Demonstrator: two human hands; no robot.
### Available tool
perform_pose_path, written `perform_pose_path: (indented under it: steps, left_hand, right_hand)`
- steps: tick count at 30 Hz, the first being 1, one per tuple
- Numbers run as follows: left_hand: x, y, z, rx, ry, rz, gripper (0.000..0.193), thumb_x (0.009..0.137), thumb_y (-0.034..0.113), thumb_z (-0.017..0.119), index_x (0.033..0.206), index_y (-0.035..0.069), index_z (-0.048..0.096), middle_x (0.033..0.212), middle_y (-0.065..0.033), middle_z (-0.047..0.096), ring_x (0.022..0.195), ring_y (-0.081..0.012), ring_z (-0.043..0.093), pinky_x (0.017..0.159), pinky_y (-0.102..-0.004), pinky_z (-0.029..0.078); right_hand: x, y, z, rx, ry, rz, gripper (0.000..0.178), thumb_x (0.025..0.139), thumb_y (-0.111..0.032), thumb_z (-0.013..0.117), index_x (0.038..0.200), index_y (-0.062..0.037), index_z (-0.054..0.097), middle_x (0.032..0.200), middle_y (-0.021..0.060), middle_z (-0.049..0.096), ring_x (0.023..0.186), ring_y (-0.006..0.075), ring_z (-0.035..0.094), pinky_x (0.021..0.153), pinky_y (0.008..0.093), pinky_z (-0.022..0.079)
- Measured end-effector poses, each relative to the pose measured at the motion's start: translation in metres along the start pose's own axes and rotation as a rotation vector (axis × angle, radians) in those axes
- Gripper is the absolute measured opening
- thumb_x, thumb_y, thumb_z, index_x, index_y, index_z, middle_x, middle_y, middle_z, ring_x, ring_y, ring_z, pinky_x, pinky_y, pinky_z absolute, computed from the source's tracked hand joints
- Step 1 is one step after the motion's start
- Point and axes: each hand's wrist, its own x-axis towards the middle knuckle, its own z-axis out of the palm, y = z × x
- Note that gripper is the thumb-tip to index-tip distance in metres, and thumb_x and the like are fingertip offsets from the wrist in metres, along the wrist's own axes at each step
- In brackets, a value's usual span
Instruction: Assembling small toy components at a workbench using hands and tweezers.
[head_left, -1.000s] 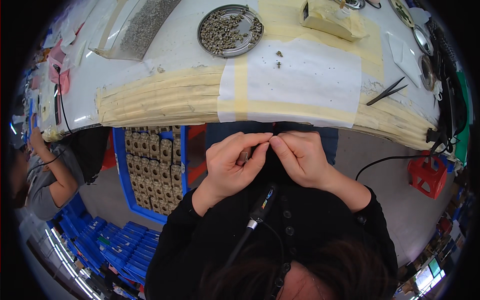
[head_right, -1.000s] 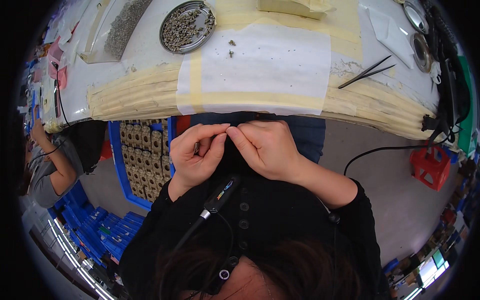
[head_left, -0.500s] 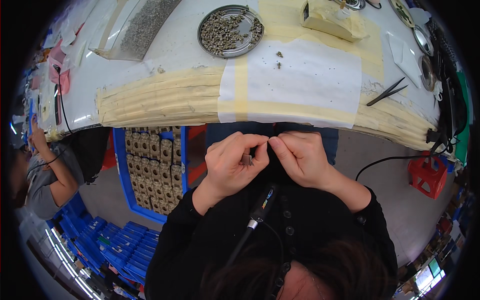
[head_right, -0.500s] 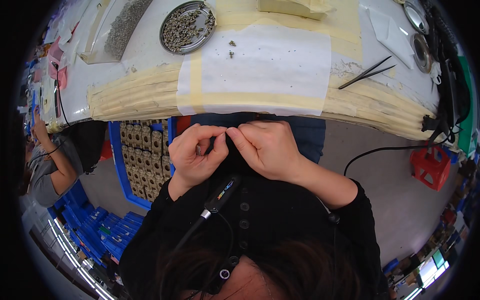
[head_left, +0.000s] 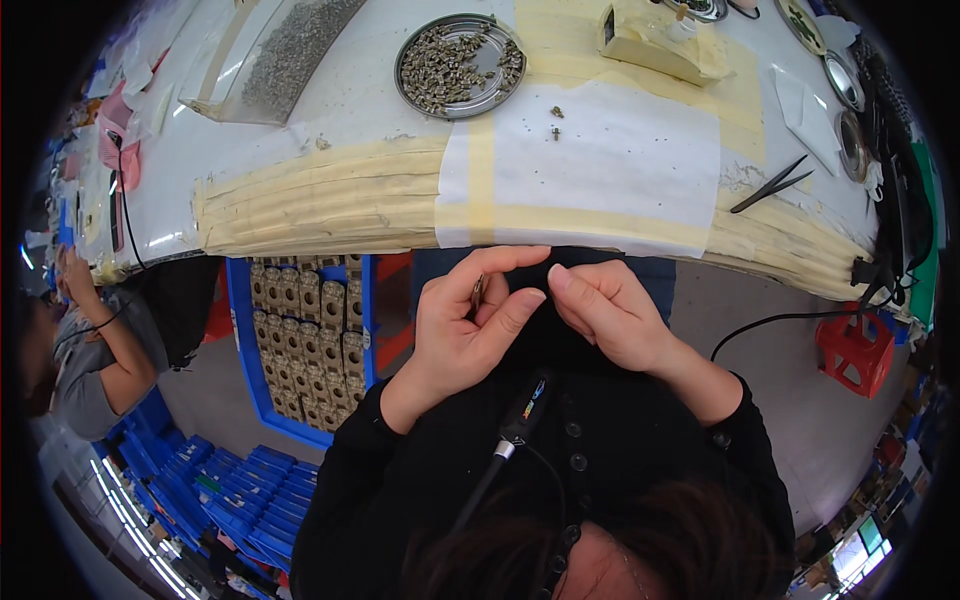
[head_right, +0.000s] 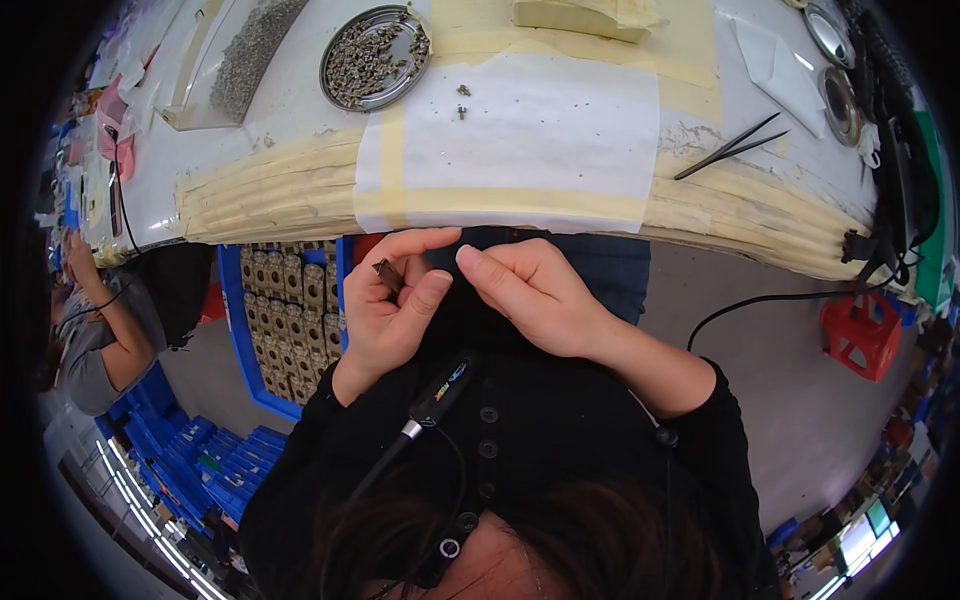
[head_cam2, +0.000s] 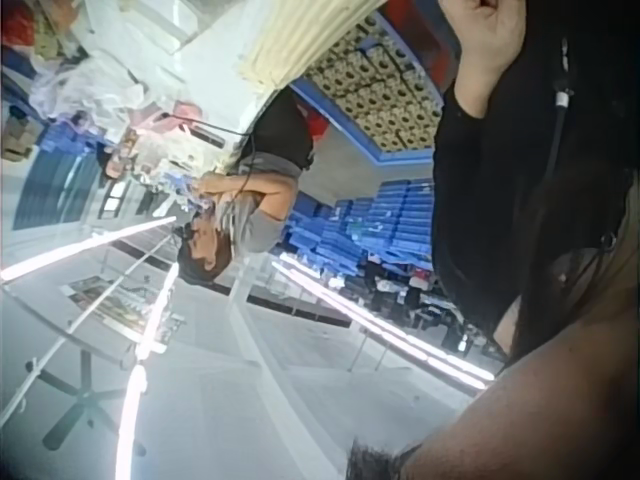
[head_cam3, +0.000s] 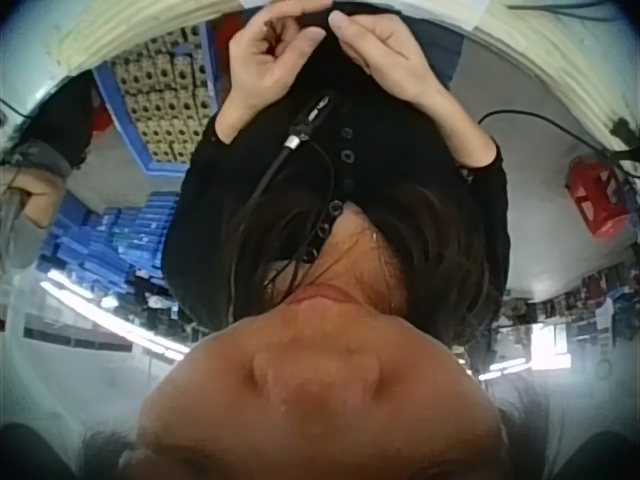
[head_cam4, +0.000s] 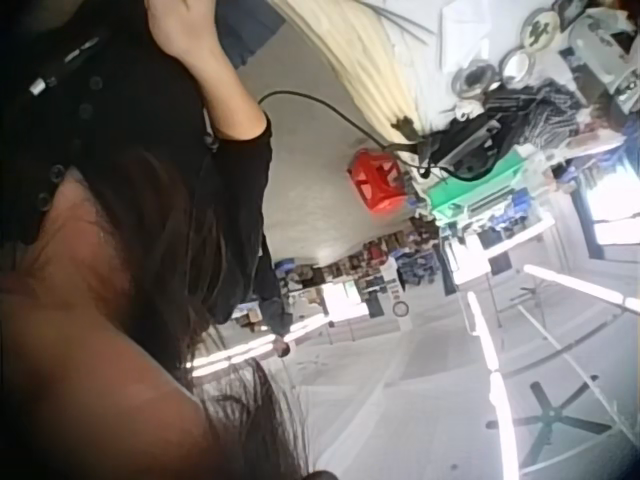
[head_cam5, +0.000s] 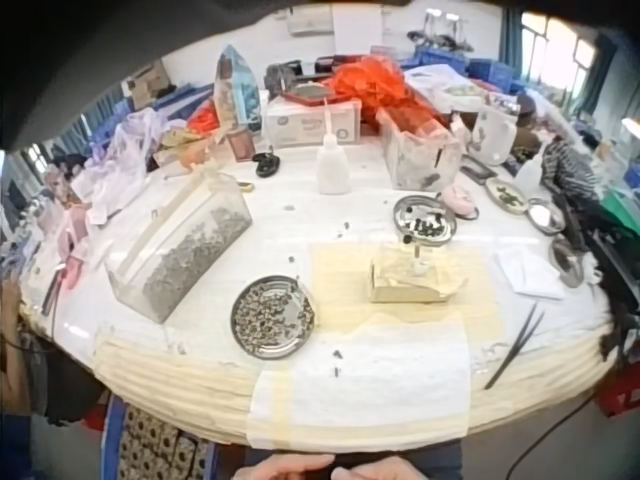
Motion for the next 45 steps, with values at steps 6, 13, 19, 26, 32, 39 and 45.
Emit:
perform_pose_path:
  steps: [6, 13, 19, 26, 32, 39, 45]
  left_hand:
    - [0.004, -0.003, -0.001, -0.323, -0.126, -0.046, 0.022, 0.082, 0.003, 0.066, 0.104, 0.002, 0.065, 0.055, 0.0095, 0.032, 0.051, -0.0007, 0.028, 0.049, -0.0178, 0.024]
    - [0.001, -0.006, -0.006, -0.792, -0.242, -0.243, 0.016, 0.086, 0.008, 0.061, 0.099, -0.002, 0.062, 0.059, 0.0035, 0.044, 0.047, -0.0029, 0.031, 0.044, -0.0202, 0.022]
    - [0.004, -0.004, -0.011, -0.841, -0.319, -0.284, 0.021, 0.089, 0.013, 0.058, 0.101, -0.005, 0.059, 0.061, 0.0023, 0.045, 0.046, -0.0029, 0.029, 0.042, -0.021, 0.02]
    - [0.006, -0.001, -0.013, -0.162, -0.236, -0.001, 0.029, 0.084, 0.03, 0.067, 0.086, 0.004, 0.053, 0.06, 0.0044, 0.038, 0.053, -0.0047, 0.029, 0.047, -0.0218, 0.025]
    - [0.012, 0.015, -0.018, 0.138, -0.366, -0.052, 0.044, 0.077, 0.039, 0.069, 0.076, 0.003, 0.042, 0.061, -0.0049, 0.039, 0.052, -0.0155, 0.037, 0.049, -0.0271, 0.032]
    - [0.013, 0.017, -0.016, 0.262, -0.369, 0.042, 0.044, 0.078, 0.039, 0.066, 0.076, 0.002, 0.043, 0.065, -0.0103, 0.046, 0.057, -0.0296, 0.044, 0.051, -0.033, 0.038]
    - [0.013, 0.019, -0.015, 0.269, -0.373, 0.061, 0.042, 0.08, 0.039, 0.063, 0.076, 0.002, 0.044, 0.067, -0.012, 0.051, 0.06, -0.0326, 0.049, 0.053, -0.0342, 0.04]
  right_hand:
    - [-0.001, -0.005, 0.0, 0.042, -0.137, 0.077, 0.045, 0.098, -0.029, 0.044, 0.058, -0.0077, 0.042, 0.055, -0.0083, 0.034, 0.052, 0.002, 0.026, 0.044, 0.0219, 0.022]
    - [-0.002, -0.016, 0.002, 0.004, -0.224, 0.062, 0.043, 0.097, -0.028, 0.047, 0.06, -0.006, 0.046, 0.056, -0.0088, 0.035, 0.053, 0.0012, 0.028, 0.045, 0.0209, 0.024]
    - [-0.002, -0.019, 0.003, -0.059, -0.195, 0.016, 0.041, 0.096, -0.026, 0.048, 0.062, -0.0028, 0.049, 0.056, -0.0085, 0.035, 0.054, 0.0012, 0.028, 0.045, 0.0215, 0.024]
    - [0.0, -0.032, -0.006, -0.246, -0.153, 0.014, 0.042, 0.095, -0.025, 0.051, 0.06, -0.0009, 0.049, 0.053, -0.0072, 0.032, 0.053, 0.0025, 0.026, 0.045, 0.023, 0.024]
    - [0.002, -0.036, -0.011, -0.287, -0.265, 0.067, 0.043, 0.094, -0.025, 0.053, 0.06, 0.0005, 0.05, 0.051, -0.0052, 0.031, 0.052, 0.004, 0.026, 0.044, 0.0243, 0.024]
    - [0.004, -0.038, -0.015, -0.359, -0.307, 0.04, 0.043, 0.093, -0.026, 0.054, 0.059, 0.0005, 0.048, 0.049, -0.0026, 0.028, 0.049, 0.0063, 0.024, 0.043, 0.0261, 0.023]
    - [0.006, -0.039, -0.017, -0.395, -0.332, 0.032, 0.045, 0.093, -0.026, 0.054, 0.057, 0.0, 0.046, 0.049, -0.0022, 0.027, 0.049, 0.0065, 0.024, 0.043, 0.0263, 0.022]
